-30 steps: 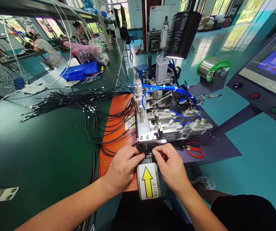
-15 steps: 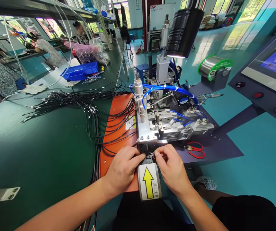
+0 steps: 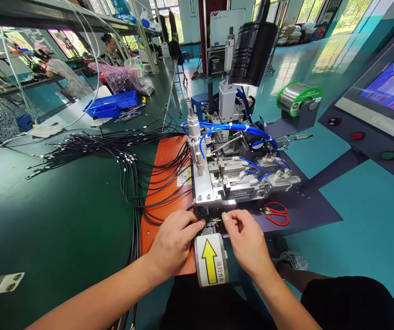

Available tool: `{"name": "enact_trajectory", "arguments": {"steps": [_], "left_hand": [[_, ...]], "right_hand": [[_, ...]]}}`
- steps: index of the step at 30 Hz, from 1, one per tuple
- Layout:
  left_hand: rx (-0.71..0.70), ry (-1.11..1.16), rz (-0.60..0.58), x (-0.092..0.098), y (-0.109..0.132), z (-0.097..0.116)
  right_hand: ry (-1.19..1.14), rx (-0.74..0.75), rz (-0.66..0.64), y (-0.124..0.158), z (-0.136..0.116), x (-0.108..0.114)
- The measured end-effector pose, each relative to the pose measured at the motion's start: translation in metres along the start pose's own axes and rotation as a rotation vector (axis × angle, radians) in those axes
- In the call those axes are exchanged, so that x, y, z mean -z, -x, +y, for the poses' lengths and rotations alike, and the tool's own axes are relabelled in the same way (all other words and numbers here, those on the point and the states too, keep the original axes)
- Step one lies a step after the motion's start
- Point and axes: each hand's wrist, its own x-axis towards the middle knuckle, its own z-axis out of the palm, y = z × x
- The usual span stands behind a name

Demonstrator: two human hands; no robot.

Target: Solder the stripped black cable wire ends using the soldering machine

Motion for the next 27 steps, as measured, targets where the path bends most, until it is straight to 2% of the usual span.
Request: {"name": "enact_trajectory", "arguments": {"steps": [7,13,18,27], "left_hand": [[-0.008,0.007,0.014,-0.001,-0.001,-0.001],[-0.009,0.003,0.006,0.000,0.000,0.000],[-0.003,-0.006,0.007,0.001,-0.001,0.001],[-0.005,-0.020,0.011,0.000,-0.001,0.000]], "right_hand": [[-0.179,-0.090,-0.160,0.013,-0.003,-0.004],[-0.196,-0.091,-0.149,0.012,-0.004,-0.008],[-0.020,0.018,-0.047,0.011,-0.004,-0.006],[0.058,0.124,-0.008,0.007,0.000,-0.008]]}}
